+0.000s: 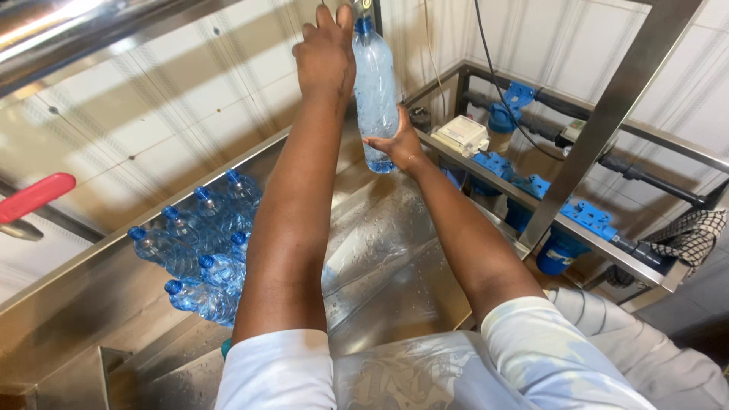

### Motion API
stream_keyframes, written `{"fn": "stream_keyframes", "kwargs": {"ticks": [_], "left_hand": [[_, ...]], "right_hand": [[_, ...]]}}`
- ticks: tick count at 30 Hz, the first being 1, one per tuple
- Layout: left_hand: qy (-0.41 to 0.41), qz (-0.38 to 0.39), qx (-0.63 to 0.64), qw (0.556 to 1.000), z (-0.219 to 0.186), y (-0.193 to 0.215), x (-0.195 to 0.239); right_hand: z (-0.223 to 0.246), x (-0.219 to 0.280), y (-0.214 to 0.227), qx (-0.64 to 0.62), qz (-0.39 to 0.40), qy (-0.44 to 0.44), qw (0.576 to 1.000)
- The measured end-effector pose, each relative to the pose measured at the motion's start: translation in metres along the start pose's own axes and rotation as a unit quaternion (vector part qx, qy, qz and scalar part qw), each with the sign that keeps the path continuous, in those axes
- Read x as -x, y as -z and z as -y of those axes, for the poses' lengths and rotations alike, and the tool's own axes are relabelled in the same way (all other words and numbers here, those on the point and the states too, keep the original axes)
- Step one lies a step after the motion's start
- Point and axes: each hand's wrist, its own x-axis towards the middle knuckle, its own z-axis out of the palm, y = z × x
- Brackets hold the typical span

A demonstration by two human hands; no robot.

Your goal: The person fills clear plastic water bottles with water from a red-handled tap. They hold the bottles under the stream, then place them on a stainless steel counter next to other filled bottles.

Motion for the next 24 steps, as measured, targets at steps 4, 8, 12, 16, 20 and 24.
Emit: {"fn": "stream_keyframes", "kwargs": {"ticks": [4, 8, 12, 16, 20, 24], "left_hand": [[-0.014, 0.06, 0.048, 0.997, 0.0005, 0.0001, -0.0045], [-0.015, 0.045, 0.022, 0.999, 0.0006, -0.0007, -0.0019], [-0.017, 0.036, 0.051, 0.998, 0.0028, 0.0004, -0.0018], [-0.028, 0.017, 0.02, 0.999, 0.004, -0.0001, -0.0006], [-0.047, 0.02, 0.001, 0.999, 0.0071, 0.0018, -0.0008], [-0.029, -0.014, 0.017, 0.999, 0.0061, 0.003, -0.0017]], "right_hand": [[-0.0014, -0.0019, -0.0006, -0.053, 0.008, -0.009, 0.999], [-0.0053, -0.0013, -0.0036, -0.103, 0.019, 0.025, 0.994], [-0.0067, -0.0053, -0.0024, -0.066, 0.015, 0.035, 0.997], [-0.0088, -0.0027, -0.0027, -0.027, 0.004, -0.007, 1.0], [-0.0071, -0.0026, -0.0016, 0.005, 0.011, -0.015, 1.0], [-0.0069, -0.004, -0.0036, -0.051, 0.003, 0.031, 0.998]]}}
